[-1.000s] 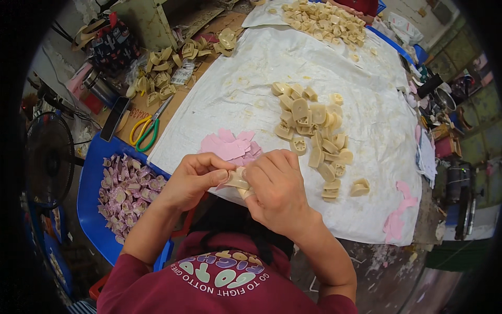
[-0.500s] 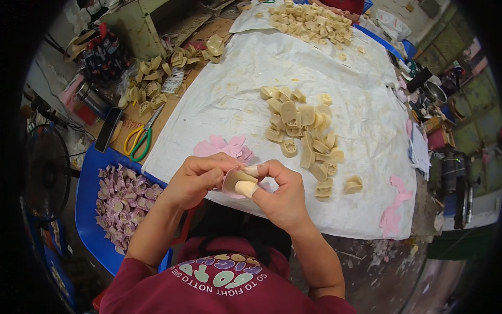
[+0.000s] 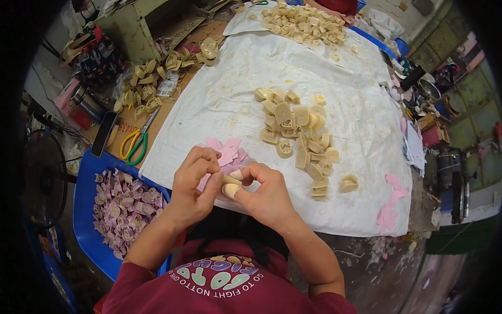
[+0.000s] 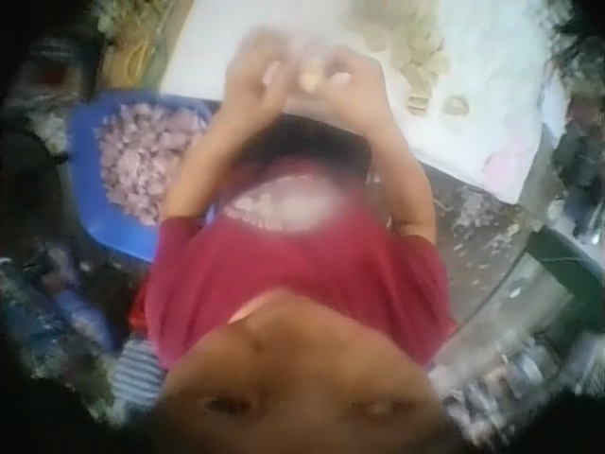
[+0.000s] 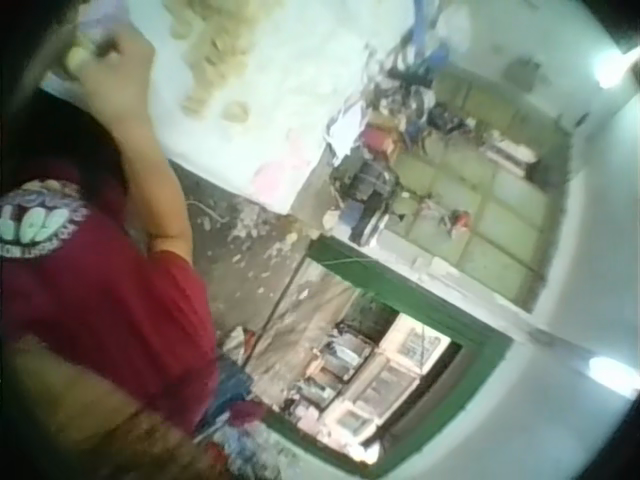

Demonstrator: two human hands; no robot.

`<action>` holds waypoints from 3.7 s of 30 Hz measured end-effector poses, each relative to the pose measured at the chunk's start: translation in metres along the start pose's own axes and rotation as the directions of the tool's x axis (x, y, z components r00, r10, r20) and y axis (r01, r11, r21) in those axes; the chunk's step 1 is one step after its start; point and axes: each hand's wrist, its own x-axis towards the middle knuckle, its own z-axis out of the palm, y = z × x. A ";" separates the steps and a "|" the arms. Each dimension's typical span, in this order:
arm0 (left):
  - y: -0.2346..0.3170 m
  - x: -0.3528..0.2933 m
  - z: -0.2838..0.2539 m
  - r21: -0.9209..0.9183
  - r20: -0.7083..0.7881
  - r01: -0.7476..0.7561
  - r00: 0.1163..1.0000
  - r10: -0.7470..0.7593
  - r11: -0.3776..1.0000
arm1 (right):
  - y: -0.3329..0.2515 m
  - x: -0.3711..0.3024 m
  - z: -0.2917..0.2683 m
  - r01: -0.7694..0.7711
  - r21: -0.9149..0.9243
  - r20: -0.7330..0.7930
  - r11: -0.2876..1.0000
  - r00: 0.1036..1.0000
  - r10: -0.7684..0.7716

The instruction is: The person wraps small, beige, shell-shaped items with pink paper wrappers by hand. They pick up a wrapper and an item, fold the wrapper around the item, and place the finished product into a blue bin. The process is repeated continuously throughout the video.

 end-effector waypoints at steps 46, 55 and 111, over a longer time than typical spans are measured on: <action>0.003 -0.012 0.024 -0.165 -0.037 0.134 0.989 -0.142 0.977 | 0.019 0.001 0.007 0.387 0.019 -0.149 0.922 0.913 -0.380; 0.007 -0.010 0.018 -0.731 0.381 0.612 0.733 -0.563 0.302 | 0.024 -0.005 -0.004 0.254 0.167 -0.081 0.953 0.967 -0.243; 0.004 -0.006 0.014 -0.783 0.431 0.561 0.801 -0.415 0.270 | 0.008 0.009 0.000 0.550 -0.350 0.116 0.758 0.829 -0.548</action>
